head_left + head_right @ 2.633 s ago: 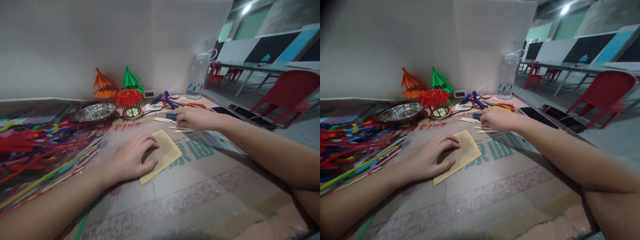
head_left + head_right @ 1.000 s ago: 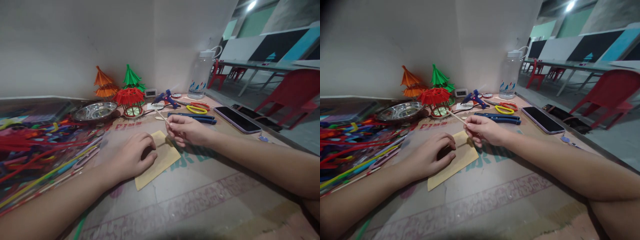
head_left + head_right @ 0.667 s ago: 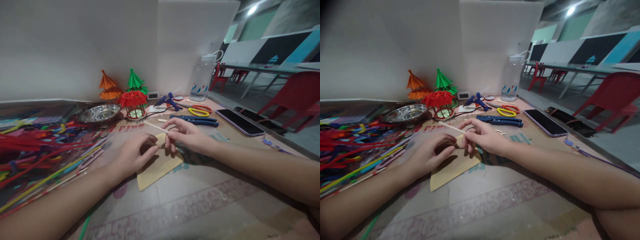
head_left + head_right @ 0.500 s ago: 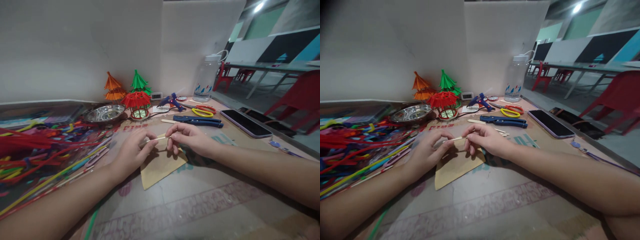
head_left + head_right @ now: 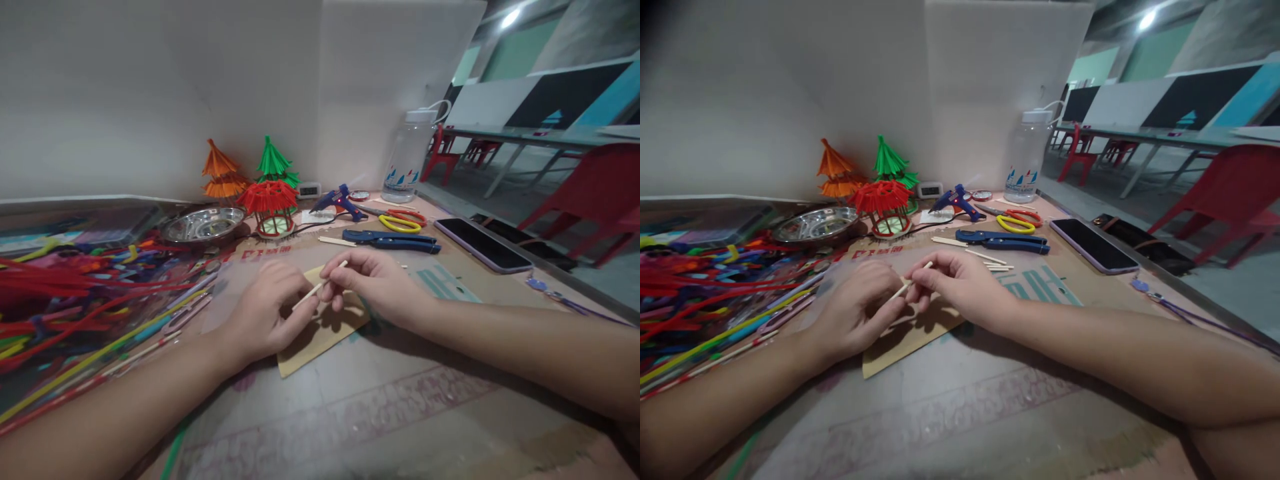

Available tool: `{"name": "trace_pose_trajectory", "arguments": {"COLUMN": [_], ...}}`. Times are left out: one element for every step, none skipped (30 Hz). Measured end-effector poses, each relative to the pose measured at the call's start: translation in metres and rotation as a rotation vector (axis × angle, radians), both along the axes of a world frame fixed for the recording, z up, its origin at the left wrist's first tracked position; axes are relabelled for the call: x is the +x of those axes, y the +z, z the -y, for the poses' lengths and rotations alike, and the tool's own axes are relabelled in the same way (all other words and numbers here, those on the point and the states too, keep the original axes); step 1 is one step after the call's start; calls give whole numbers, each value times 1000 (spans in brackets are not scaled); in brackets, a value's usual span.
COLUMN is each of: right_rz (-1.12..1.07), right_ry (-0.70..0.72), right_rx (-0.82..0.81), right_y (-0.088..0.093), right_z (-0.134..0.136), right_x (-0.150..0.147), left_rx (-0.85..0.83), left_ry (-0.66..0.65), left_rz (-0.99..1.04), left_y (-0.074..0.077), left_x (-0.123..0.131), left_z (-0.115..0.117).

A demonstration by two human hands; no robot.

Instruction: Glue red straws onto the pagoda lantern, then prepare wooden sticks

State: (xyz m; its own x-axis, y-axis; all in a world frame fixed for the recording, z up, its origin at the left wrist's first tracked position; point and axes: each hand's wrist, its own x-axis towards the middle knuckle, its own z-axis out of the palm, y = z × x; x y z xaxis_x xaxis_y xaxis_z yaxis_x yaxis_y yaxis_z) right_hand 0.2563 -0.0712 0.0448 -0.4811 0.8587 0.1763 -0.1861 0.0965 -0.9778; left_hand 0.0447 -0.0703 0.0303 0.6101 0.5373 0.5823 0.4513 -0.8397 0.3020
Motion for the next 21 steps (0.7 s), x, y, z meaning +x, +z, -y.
{"name": "trace_pose_trajectory", "arguments": {"right_rz": [17, 30, 42, 51, 58, 64, 69, 71, 71, 73, 78, 83, 86, 78, 54, 17, -23, -60, -87, -102, -107], "right_ry": [-39, -70, -90, -102, -104, -99, -91, -82, -70, -55, -34, -8, 24, 50, 69, 81, 87, 88, 88, 89, 90], "right_rx": [9, 15, 19, 25, 34, 46, 56, 63, 69, 70, 71, 70, 62, 45, 15, -27, -82, -142, -199, -248, -286], "right_y": [0, 0, 0, -1, -1, -2, -2, -2, -2, -2, -2, -3, -4, -6, -8, -11, -13, -15, -17, -18, -18], "right_z": [-1, -3, -5, -7, -8, -8, -8, -7, -6, -5, -4, -3, -3, -4, -6, -9, -12, -15, -18, -21, -23], "right_x": [1, 2, 2, 3, 3, 2, 2, 1, 1, 0, 0, 0, 0, 0, 0, 1, 1, 2, 2, 3, 3], "left_rx": [-3, 1, 10, 20, 28, 31, 29, 24, 18, 11, 5, -3, -14, -30, -48, -66, -85, -101, -114, -125, -131], "left_ry": [14, 23, 26, 25, 19, 9, -2, -11, -17, -16, -8, -2, -5, -17, -38, -61, -80, -88, -85, -81, -80], "left_rz": [5, 1, -7, -17, -27, -36, -42, -47, -52, -56, -57, -58, -56, -56, -53, -48, -42, -33, -25, -19, -12], "left_y": [0, 0, 0, -1, -1, -2, -3, -3, -4, -4, -4, -4, -4, -4, -3, -3, -2, -2, -2, -2, -2], "left_x": [0, 0, 0, 0, 0, 1, 1, 1, 1, 1, 1, 1, 1, 1, 1, 1, 1, 1, 1, 1, 1], "left_z": [0, 0, -1, -2, -2, -3, -3, -4, -4, -4, -4, -4, -4, -3, -3, -2, -2, -1, 0, 1, 2]}}
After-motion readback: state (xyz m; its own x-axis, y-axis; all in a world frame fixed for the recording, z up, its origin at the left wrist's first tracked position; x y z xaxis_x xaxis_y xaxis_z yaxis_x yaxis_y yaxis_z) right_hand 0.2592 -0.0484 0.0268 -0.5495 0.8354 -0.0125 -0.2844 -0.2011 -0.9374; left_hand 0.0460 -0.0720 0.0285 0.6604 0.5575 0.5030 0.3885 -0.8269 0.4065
